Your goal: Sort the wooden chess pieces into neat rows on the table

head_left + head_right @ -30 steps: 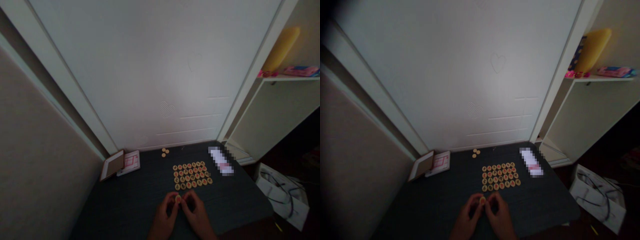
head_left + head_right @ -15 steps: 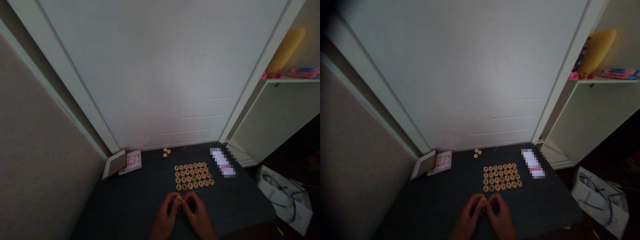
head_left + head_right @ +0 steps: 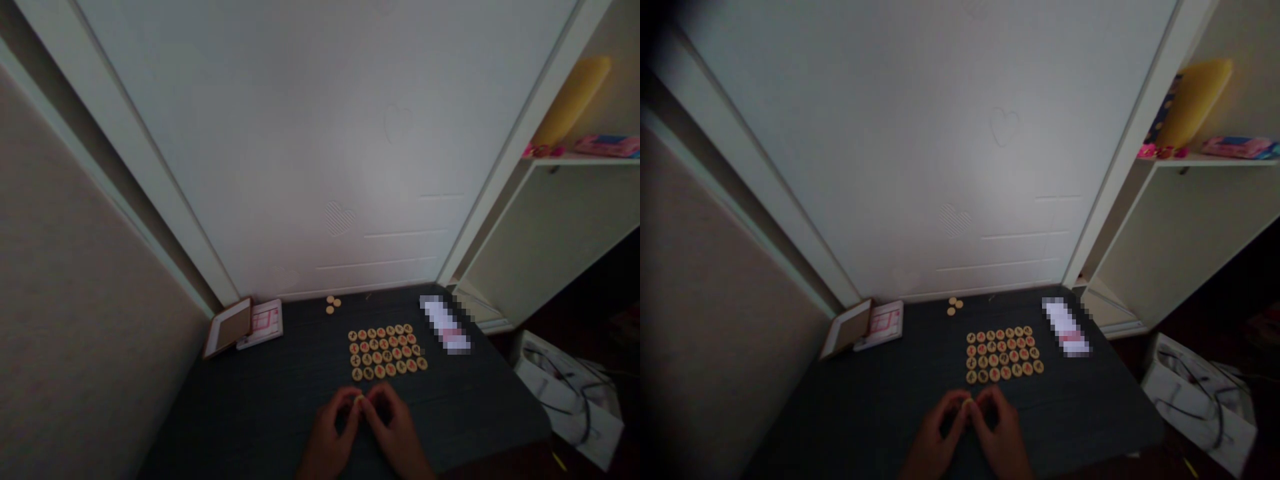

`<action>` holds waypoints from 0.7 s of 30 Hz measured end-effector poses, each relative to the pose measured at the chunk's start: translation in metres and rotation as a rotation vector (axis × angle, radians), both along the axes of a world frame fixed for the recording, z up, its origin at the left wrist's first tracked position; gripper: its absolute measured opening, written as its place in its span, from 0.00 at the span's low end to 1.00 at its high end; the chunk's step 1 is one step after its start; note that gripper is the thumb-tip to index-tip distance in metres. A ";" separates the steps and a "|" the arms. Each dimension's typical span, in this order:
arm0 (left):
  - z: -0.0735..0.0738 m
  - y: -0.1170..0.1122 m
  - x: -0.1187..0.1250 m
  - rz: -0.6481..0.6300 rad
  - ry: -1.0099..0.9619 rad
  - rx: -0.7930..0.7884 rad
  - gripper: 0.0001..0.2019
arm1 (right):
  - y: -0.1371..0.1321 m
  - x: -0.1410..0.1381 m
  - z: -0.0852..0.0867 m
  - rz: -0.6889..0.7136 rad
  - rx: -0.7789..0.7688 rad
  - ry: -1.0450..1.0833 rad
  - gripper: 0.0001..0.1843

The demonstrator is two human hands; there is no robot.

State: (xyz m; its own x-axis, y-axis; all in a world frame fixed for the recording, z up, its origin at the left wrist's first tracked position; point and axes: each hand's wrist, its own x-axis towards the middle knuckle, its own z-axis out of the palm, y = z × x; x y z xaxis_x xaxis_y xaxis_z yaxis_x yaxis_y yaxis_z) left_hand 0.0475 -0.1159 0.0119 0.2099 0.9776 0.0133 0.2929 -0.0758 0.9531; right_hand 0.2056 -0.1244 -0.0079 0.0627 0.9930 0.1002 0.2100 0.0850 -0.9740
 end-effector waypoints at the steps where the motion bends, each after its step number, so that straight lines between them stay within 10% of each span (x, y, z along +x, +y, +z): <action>1: 0.000 0.000 0.000 -0.002 -0.008 -0.004 0.17 | 0.000 0.000 -0.001 0.003 0.002 0.003 0.16; 21: 0.007 0.001 0.004 -0.024 -0.059 -0.029 0.15 | 0.000 0.000 0.001 0.003 0.011 0.015 0.16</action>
